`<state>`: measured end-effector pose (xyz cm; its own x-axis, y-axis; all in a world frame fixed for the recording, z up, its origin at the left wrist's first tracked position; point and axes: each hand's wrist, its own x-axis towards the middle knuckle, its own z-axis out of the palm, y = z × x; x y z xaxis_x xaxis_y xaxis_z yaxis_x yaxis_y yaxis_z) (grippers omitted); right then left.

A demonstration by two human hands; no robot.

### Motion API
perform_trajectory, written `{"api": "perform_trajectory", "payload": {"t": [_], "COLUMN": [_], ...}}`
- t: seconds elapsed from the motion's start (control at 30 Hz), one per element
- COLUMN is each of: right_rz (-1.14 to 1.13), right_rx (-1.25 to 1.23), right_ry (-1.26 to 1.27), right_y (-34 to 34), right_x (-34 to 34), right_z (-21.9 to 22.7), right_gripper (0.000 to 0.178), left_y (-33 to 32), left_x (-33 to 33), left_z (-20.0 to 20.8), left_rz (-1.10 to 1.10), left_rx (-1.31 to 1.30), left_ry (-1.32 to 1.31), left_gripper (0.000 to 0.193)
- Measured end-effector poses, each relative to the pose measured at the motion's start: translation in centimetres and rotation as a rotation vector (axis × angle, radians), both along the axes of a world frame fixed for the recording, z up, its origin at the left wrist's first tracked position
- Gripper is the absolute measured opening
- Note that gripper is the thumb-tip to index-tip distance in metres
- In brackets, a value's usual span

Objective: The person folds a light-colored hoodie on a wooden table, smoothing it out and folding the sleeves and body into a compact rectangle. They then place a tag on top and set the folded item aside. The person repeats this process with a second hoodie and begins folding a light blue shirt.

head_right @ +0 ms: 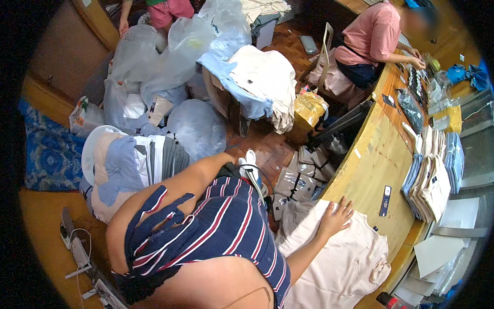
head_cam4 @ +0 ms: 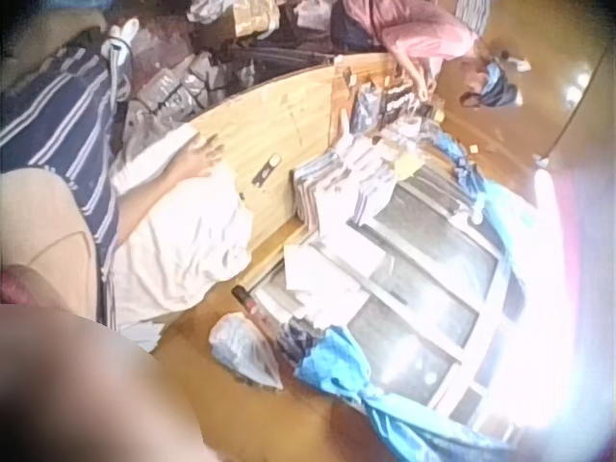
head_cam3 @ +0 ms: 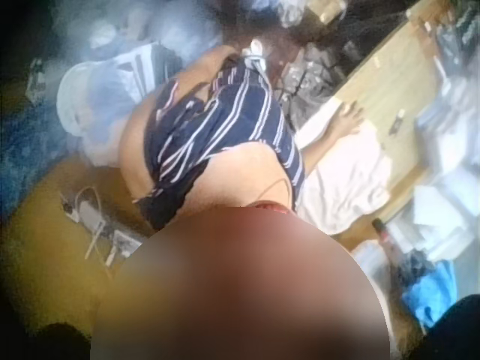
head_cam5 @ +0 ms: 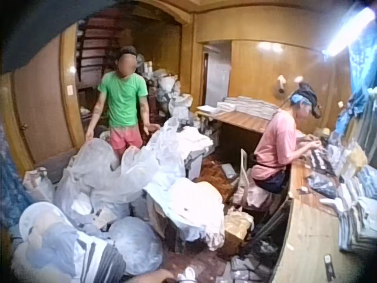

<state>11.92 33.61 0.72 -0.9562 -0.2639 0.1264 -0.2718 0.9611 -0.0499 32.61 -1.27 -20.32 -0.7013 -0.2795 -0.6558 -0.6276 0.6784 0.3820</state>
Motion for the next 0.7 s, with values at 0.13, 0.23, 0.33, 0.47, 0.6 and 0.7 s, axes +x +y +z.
{"api": "perform_trajectory", "payload": {"t": [0.13, 0.23, 0.33, 0.47, 0.6, 0.7], "right_rz": [0.005, 0.018, 0.017, 0.015, 0.03, -0.001], "right_rx": [-0.011, -0.036, -0.03, -0.036, -0.045, -0.036], "right_ry": [0.001, -0.001, -0.003, -0.026, -0.007, -0.006], "right_y": [0.1, -0.5, -0.5, -0.9, -0.5, -0.3], "right_x": [0.2, 0.4, 0.3, 0.3, 0.2, 0.4], "right_z": [-0.3, -0.1, 0.2, 0.5, 0.2, 0.3], "right_gripper": [0.046, 0.046, 0.045, 0.045, 0.045, 0.045], "left_y": [-1.5, -2.8, -2.5, -5.8, -20.1, -28.2], "left_x": [-3.0, -2.9, -0.7, 2.4, 6.4, 5.1], "left_z": [3.8, 2.3, -2.3, -3.3, 2.8, 12.7], "left_rz": [0.429, 0.821, 0.334, 0.51, 1.644, 2.008], "left_rx": [0.038, 0.309, -0.023, 0.01, 0.113, 0.436], "left_ry": [0.26, 0.19, 0.119, 0.046, 0.569, 1.106], "left_gripper": [0.035, 0.034, 0.035, 0.033, 0.031, 0.031]}}
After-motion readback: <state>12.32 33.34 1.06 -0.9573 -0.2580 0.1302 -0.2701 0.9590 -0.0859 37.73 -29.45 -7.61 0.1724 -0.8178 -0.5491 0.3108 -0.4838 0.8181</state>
